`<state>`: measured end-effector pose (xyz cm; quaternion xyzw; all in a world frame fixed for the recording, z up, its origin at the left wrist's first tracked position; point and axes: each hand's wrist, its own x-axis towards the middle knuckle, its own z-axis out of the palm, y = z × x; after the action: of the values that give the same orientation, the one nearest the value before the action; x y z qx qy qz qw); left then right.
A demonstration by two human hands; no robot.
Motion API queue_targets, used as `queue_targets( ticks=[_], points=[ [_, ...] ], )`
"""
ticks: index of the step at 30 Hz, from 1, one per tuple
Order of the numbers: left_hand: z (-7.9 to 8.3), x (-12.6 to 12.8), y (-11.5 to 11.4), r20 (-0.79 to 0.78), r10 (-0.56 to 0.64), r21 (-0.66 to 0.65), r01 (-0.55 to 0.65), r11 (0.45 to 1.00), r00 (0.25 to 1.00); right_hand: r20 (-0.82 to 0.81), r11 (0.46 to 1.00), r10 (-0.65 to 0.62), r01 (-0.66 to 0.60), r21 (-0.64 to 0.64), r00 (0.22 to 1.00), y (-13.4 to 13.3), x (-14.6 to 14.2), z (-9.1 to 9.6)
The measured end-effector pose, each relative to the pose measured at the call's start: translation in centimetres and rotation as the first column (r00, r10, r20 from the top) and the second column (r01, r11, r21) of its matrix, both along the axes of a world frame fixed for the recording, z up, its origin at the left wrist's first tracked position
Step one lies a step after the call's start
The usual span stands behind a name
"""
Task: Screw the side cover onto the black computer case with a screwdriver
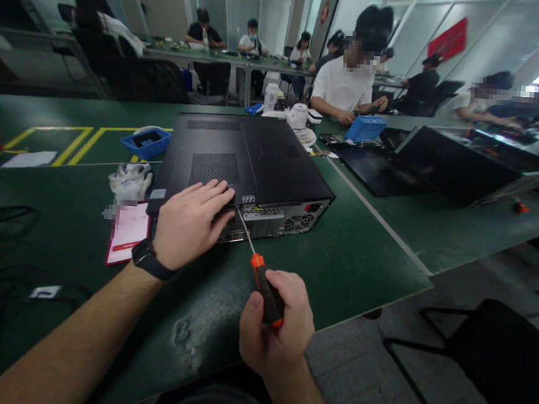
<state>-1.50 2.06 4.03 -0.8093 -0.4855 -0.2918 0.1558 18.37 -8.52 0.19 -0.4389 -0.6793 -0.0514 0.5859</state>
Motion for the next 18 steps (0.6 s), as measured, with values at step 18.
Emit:
queue_targets(
  ticks=[18],
  points=[
    [0.0, 0.0, -0.1, -0.008, 0.005, 0.009, -0.005, 1.000, 1.000, 0.004, 0.999, -0.022, 0.021, 0.035, 1.000, 0.1, 0.1, -0.2]
  ],
)
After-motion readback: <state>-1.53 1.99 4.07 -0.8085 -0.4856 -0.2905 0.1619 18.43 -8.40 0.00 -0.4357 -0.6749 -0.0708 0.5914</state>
